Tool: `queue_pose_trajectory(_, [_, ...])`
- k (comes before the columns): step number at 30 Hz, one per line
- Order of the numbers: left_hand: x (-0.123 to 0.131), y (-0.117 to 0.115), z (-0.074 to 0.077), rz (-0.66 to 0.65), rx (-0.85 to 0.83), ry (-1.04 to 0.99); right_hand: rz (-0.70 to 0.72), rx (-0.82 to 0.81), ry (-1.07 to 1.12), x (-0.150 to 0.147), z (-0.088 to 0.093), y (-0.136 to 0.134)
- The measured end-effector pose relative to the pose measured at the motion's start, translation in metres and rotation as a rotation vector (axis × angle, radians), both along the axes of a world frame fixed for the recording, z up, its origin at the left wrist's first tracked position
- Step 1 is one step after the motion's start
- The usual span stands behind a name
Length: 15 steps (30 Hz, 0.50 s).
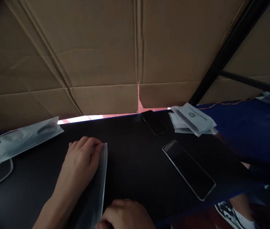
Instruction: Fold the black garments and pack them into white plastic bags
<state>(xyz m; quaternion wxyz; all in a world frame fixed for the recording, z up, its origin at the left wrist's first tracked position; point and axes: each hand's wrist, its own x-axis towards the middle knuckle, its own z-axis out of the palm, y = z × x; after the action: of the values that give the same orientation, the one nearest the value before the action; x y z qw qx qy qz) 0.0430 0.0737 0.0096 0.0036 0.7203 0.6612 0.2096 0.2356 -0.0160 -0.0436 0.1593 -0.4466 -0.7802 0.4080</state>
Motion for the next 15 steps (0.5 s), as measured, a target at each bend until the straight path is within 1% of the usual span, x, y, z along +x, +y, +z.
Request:
queue_pose_trajectory(2, [-0.001,-0.014,-0.005,-0.002,0.013,0.028,-0.007,0.038,0.014,0.010,0.008,0.005])
queue_pose_trajectory(5, [-0.005,-0.049,-0.020,-0.070,0.032,0.084,-0.140,0.198,-0.021,0.026,0.018,0.015])
queue_pose_trajectory(6, [-0.007,-0.061,-0.027,-0.113,0.040,0.118,-0.167,0.266,-0.051,0.031,0.018,0.018])
queue_pose_trajectory(7, [-0.007,-0.071,-0.035,-0.152,0.048,0.156,-0.166,0.327,-0.083,0.035,0.017,0.021])
queue_pose_trajectory(9, [-0.005,-0.085,-0.048,-0.197,0.062,0.224,-0.105,0.407,-0.144,0.039,0.010,0.024])
queue_pose_trajectory(10, [-0.003,-0.089,-0.052,-0.201,0.064,0.241,-0.069,0.422,-0.169,0.040,0.007,0.025])
queue_pose_trajectory(12, [0.003,-0.090,-0.055,-0.203,0.069,0.255,-0.041,0.425,-0.198,0.040,0.003,0.025])
queue_pose_trajectory(14, [0.004,-0.087,-0.051,-0.235,0.073,0.248,-0.058,0.415,-0.201,0.038,0.001,0.024])
queue_pose_trajectory(15, [0.001,-0.086,-0.048,-0.257,0.078,0.234,-0.073,0.411,-0.197,0.038,0.002,0.024])
